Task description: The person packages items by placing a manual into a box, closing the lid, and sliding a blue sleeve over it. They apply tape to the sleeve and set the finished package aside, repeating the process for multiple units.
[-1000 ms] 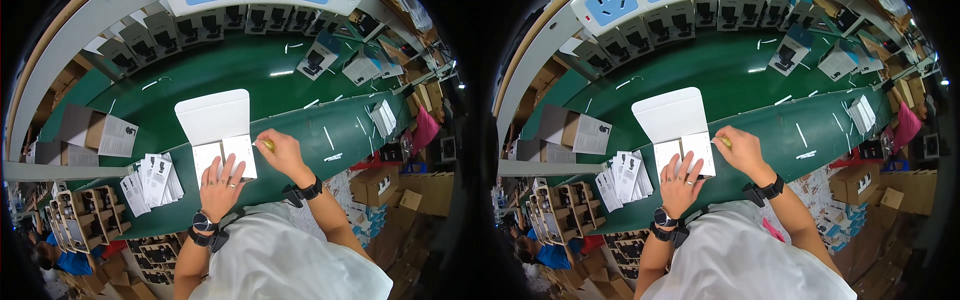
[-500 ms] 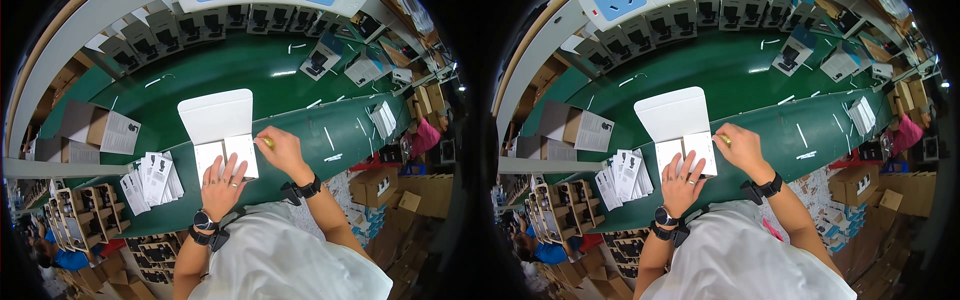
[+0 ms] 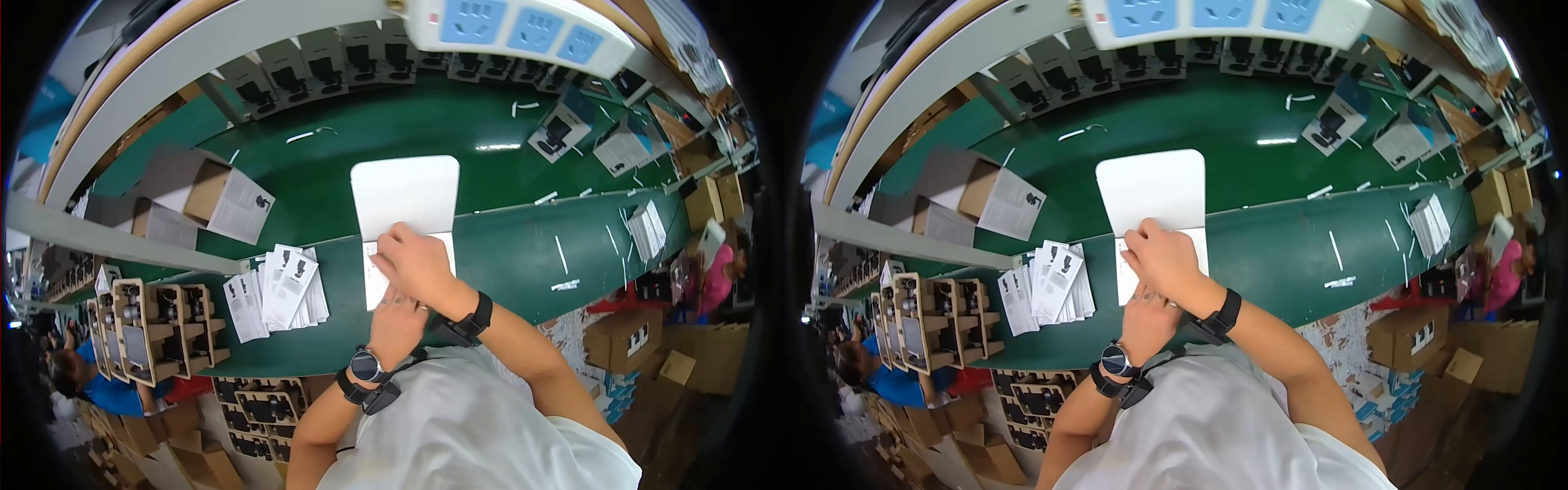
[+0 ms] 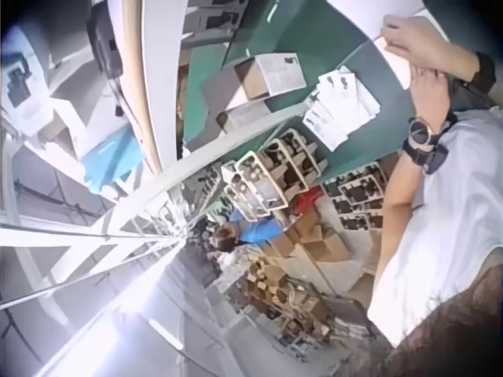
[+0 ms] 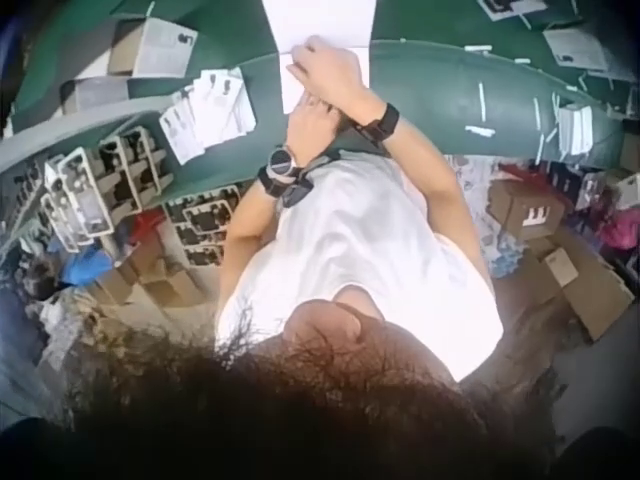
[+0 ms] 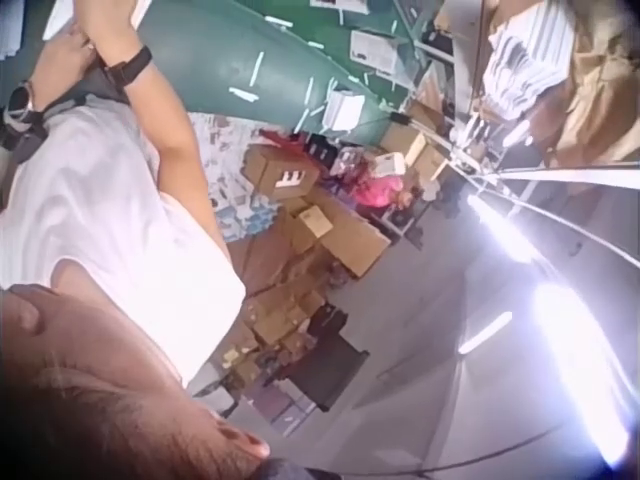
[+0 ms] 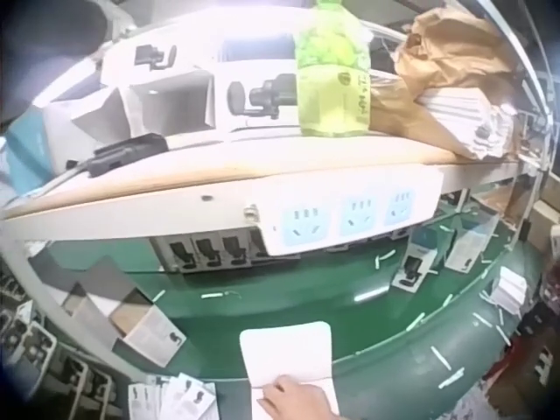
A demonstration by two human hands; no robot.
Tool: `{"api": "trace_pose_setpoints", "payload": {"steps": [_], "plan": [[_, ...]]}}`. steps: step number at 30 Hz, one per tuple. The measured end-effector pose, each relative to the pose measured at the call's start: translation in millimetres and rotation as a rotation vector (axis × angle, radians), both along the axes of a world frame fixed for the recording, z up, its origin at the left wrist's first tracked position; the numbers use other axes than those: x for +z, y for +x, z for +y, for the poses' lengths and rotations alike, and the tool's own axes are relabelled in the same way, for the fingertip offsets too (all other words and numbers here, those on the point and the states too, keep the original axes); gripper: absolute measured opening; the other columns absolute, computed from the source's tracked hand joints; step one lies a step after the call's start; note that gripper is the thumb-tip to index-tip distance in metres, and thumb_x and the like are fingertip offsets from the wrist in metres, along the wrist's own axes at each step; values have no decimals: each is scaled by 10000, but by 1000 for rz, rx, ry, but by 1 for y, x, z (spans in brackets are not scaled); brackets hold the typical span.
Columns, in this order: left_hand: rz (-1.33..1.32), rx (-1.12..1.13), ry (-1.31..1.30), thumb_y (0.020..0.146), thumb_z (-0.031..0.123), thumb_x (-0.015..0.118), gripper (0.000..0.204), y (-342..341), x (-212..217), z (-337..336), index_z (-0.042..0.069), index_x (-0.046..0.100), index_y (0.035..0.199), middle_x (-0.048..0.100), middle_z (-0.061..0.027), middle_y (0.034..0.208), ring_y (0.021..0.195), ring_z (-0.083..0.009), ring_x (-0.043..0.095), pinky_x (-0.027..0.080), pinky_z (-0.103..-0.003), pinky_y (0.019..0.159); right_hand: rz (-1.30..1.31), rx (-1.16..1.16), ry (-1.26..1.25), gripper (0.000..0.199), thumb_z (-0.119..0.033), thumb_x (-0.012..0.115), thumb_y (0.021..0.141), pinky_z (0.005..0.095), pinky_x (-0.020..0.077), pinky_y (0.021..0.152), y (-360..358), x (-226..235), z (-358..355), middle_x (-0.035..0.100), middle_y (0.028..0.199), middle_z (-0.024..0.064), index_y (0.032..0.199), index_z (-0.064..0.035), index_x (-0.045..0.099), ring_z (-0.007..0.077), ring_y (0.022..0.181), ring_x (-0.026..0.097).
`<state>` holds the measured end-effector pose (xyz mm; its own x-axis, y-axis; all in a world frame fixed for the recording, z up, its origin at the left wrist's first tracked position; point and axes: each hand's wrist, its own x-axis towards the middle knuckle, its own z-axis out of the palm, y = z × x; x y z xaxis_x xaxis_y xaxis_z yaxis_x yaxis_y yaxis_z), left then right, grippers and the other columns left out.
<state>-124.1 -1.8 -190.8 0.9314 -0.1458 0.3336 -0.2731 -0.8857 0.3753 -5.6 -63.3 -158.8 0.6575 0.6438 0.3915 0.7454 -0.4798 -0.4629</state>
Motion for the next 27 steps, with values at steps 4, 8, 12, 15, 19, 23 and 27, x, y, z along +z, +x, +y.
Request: {"api": "trace_pose_setpoints", "payload": {"steps": [4, 8, 12, 15, 19, 23, 27], "plan": [[-85, 0, -81, 664, 85, 722, 296, 2, -3, 5, 43, 695, 956, 632, -136, 904, 908, -340, 635, 513, -447, 811, 153, 6, -141, 272, -322, 782, 777, 372, 504, 551, -3, 3, 13, 609, 873, 60, 837, -115, 615, 292, 652, 626], [84, -2, -56, 716, 99, 716, 287, -4, -9, 6, 64, 697, 999, 643, -138, 993, 1007, -352, 629, 518, -461, 846, 359, 264, 228, 251, -309, 741, 849, 326, 501, 594, 1, 1, 6, 627, 857, 73, 918, -96, 628, 205, 715, 645], [-60, 54, 80, 806, 103, 651, 468, 1, 9, 7, 103, 606, 1272, 539, -133, 1348, 1275, -389, 490, 460, -466, 1018, 843, -28, 872, 547, -555, 531, 954, 235, 421, 560, 44, 28, -74, 648, 916, 48, 1087, -33, 627, 111, 673, 542], [-42, -41, 156, 851, 145, 634, 595, 1, 8, 9, 117, 493, 1428, 403, -136, 1519, 1373, -429, 387, 400, -488, 1098, 1483, 27, 1059, 935, -799, 300, 909, 214, 356, 520, 118, 40, -105, 647, 938, 45, 1197, 45, 584, 100, 614, 443], [96, -88, 78, 869, 347, 687, 599, 8, 36, 23, 107, 532, 1395, 463, -150, 1476, 1364, -407, 409, 371, -490, 1114, 1479, 265, 586, 750, -651, 380, 986, 254, 415, 542, 130, 17, -91, 656, 865, 14, 1163, 31, 637, 102, 683, 507], [406, -124, -441, 878, 314, 688, 462, 3, 32, 56, 76, 627, 1268, 616, -149, 1298, 1174, -366, 575, 438, -466, 1006, 358, 482, -2, 211, -267, 628, 933, 384, 520, 641, 44, 66, -69, 677, 851, 25, 1051, -99, 676, 229, 779, 673], [276, -59, -1092, 828, 199, 750, 359, -9, 6, 57, 82, 677, 1160, 677, -113, 1186, 1098, -326, 613, 463, -437, 960, 195, 456, 17, 132, -247, 673, 878, 386, 497, 596, 8, 54, -59, 637, 856, 27, 890, -125, 624, 271, 706, 634]]}}
